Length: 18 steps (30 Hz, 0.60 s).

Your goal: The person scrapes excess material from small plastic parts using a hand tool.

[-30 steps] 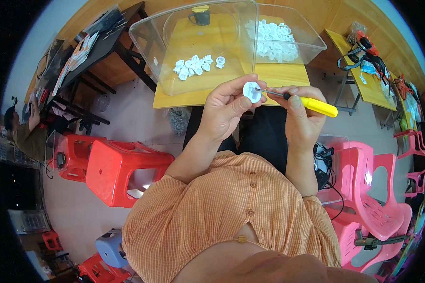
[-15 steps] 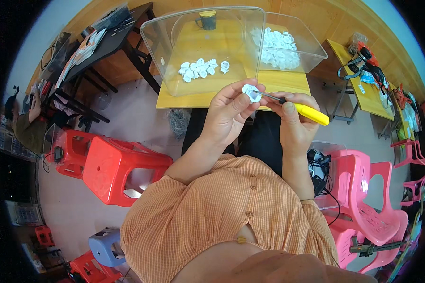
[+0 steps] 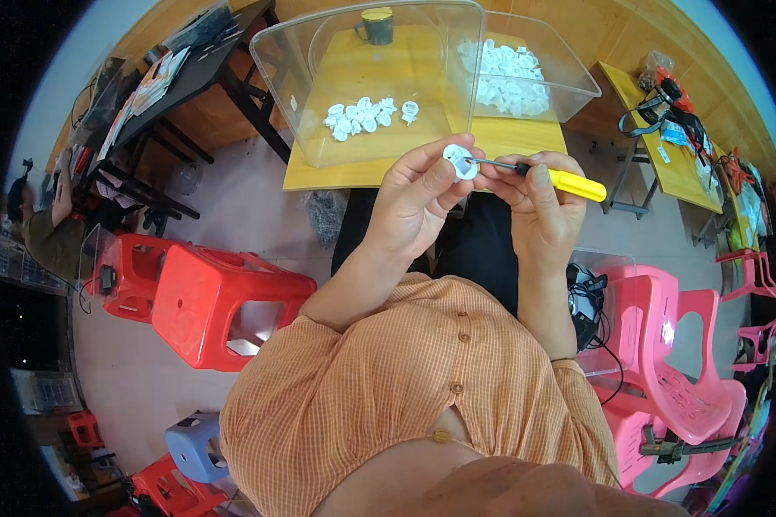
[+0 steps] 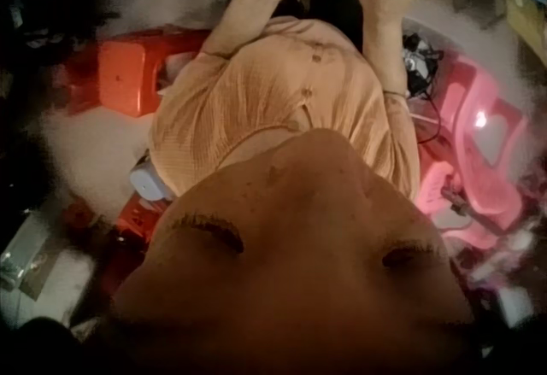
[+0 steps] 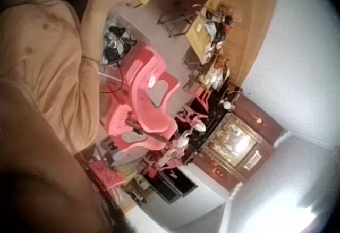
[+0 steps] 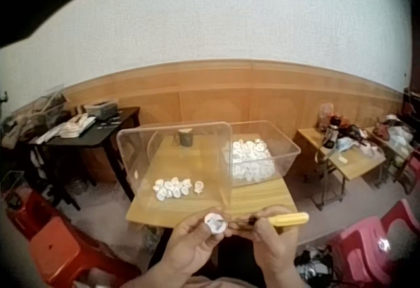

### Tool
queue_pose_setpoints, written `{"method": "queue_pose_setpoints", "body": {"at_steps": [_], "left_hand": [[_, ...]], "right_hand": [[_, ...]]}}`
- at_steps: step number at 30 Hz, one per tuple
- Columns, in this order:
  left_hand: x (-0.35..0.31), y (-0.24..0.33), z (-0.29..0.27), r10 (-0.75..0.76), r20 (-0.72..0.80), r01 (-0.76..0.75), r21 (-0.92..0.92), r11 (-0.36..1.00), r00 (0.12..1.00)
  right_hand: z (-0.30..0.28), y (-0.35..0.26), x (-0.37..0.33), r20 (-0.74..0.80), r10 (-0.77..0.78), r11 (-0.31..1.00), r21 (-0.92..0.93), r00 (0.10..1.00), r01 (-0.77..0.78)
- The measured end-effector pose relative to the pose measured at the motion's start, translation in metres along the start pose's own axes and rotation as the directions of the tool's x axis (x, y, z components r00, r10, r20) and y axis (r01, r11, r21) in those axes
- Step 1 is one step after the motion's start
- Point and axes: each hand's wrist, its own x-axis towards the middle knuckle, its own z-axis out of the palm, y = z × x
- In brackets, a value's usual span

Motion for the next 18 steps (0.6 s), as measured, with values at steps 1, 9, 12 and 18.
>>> {"method": "queue_pose_setpoints", "body": {"at_steps": [1,9,12,18], "left_hand": [[0.0,0.0,0.0,-0.002,0.014,0.002,0.0,1.0,1.0],[-0.001,0.0,0.002,-0.03,-0.007,0.03,0.013,0.999,1.0],[-0.001,-0.001,0.001,-0.021,-0.018,0.021,0.024,0.999,1.0],[-0.001,0.0,0.004,-0.012,0.022,0.012,0.034,0.999,1.0]], "right_hand": [[0.0,-0.001,0.0,-0.003,0.001,1.0,0.0,1.0,-0.001],[-0.003,-0.002,0.001,0.01,0.041,0.998,0.039,0.999,-0.041],[-0.005,-0.001,0.002,0.012,0.059,0.997,0.042,0.998,-0.059],[-0.01,-0.002,0.003,0.023,0.085,0.995,0.056,0.996,-0.087]]}}
